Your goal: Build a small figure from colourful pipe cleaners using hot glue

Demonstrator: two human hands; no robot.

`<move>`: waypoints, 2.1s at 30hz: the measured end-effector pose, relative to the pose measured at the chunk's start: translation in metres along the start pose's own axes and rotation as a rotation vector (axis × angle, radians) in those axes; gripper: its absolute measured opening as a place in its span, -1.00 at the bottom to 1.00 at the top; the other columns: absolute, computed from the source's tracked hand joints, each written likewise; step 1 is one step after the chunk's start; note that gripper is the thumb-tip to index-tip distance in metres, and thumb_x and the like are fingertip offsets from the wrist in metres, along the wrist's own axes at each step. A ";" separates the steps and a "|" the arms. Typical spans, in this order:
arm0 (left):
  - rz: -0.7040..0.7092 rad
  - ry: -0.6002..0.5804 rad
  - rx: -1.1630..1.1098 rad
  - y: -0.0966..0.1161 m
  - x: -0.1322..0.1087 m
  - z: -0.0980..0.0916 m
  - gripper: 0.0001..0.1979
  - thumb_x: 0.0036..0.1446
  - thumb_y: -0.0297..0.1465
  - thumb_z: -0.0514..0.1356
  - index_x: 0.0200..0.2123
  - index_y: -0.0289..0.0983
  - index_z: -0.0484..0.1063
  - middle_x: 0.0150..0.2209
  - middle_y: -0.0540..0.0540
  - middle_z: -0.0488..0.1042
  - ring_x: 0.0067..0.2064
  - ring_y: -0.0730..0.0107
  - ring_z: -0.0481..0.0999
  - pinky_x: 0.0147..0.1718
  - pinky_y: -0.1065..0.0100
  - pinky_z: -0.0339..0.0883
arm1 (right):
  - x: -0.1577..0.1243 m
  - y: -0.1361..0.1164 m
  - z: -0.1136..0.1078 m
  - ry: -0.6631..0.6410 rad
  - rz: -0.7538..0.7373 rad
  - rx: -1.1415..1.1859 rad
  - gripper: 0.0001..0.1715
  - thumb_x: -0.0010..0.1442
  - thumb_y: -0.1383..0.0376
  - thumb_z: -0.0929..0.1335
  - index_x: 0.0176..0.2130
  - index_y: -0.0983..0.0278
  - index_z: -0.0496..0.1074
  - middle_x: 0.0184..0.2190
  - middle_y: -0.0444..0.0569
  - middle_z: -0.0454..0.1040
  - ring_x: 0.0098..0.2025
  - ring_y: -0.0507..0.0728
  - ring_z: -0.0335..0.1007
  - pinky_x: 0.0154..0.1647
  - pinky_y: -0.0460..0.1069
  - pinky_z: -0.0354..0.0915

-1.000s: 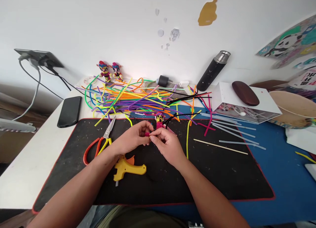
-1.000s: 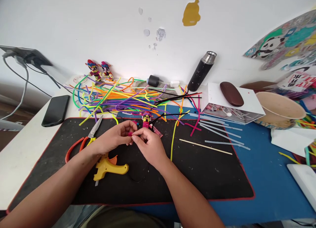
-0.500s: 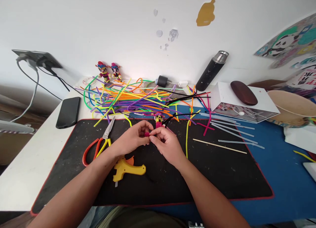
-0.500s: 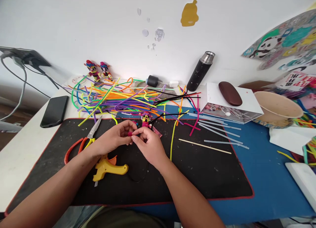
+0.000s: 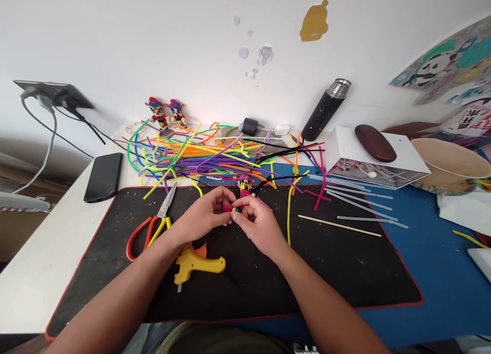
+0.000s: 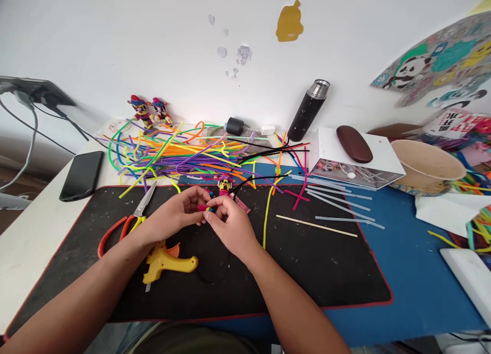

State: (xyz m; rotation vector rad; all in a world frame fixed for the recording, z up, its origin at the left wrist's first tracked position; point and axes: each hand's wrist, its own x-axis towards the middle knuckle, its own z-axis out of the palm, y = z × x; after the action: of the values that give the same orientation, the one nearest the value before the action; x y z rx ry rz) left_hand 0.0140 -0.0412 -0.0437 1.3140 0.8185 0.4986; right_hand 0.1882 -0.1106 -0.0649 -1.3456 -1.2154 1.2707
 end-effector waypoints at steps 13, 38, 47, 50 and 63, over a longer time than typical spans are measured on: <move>0.004 -0.030 -0.039 -0.003 0.000 -0.003 -0.67 0.13 -0.35 0.43 -0.10 -0.25 0.43 -0.22 -0.02 0.51 -0.24 0.37 0.54 -0.24 0.32 0.45 | 0.001 0.005 -0.003 0.004 0.024 -0.096 -0.77 0.29 0.15 0.41 -0.10 0.21 0.49 -0.55 -0.27 0.30 -0.51 0.04 0.21 -0.46 -0.03 0.09; -0.070 -0.016 -0.091 0.003 0.001 -0.006 -0.68 0.16 -0.20 0.45 -0.17 -0.28 0.51 -0.29 -0.04 0.57 -0.27 0.34 0.61 -0.24 0.32 0.53 | -0.002 -0.001 -0.003 0.026 -0.026 -0.253 -0.87 0.31 0.21 0.40 -0.15 0.19 0.54 -0.59 -0.26 0.31 -0.53 0.05 0.24 -0.46 -0.02 0.05; -0.116 -0.012 -0.109 0.001 0.003 -0.005 -0.65 0.11 -0.19 0.48 -0.18 -0.30 0.53 -0.32 -0.03 0.58 -0.38 0.42 0.58 -0.32 0.35 0.53 | -0.003 0.001 -0.004 0.016 -0.037 -0.260 -0.86 0.31 0.19 0.41 -0.17 0.20 0.52 -0.59 -0.26 0.32 -0.53 0.05 0.24 -0.46 -0.02 0.06; -0.121 -0.004 -0.122 -0.001 0.003 -0.004 -0.63 0.09 -0.19 0.49 -0.18 -0.30 0.54 -0.32 -0.03 0.58 -0.38 0.41 0.59 -0.32 0.36 0.54 | -0.003 0.000 -0.004 0.012 -0.039 -0.256 -0.86 0.31 0.20 0.40 -0.17 0.21 0.53 -0.60 -0.26 0.32 -0.54 0.04 0.23 -0.46 -0.02 0.06; -0.092 0.008 -0.172 0.008 -0.002 -0.007 -0.68 0.05 -0.34 0.52 -0.15 -0.28 0.58 -0.23 -0.09 0.63 -0.21 0.31 0.63 -0.14 0.28 0.52 | -0.002 -0.002 -0.005 0.063 -0.065 -0.203 -0.87 0.33 0.19 0.38 -0.13 0.16 0.50 -0.58 -0.26 0.27 -0.52 0.07 0.23 -0.44 -0.01 0.09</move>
State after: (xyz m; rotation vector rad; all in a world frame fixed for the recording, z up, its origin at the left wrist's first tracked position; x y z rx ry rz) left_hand 0.0082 -0.0360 -0.0357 1.1116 0.8207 0.4907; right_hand 0.1929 -0.1124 -0.0621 -1.4675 -1.3611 1.0743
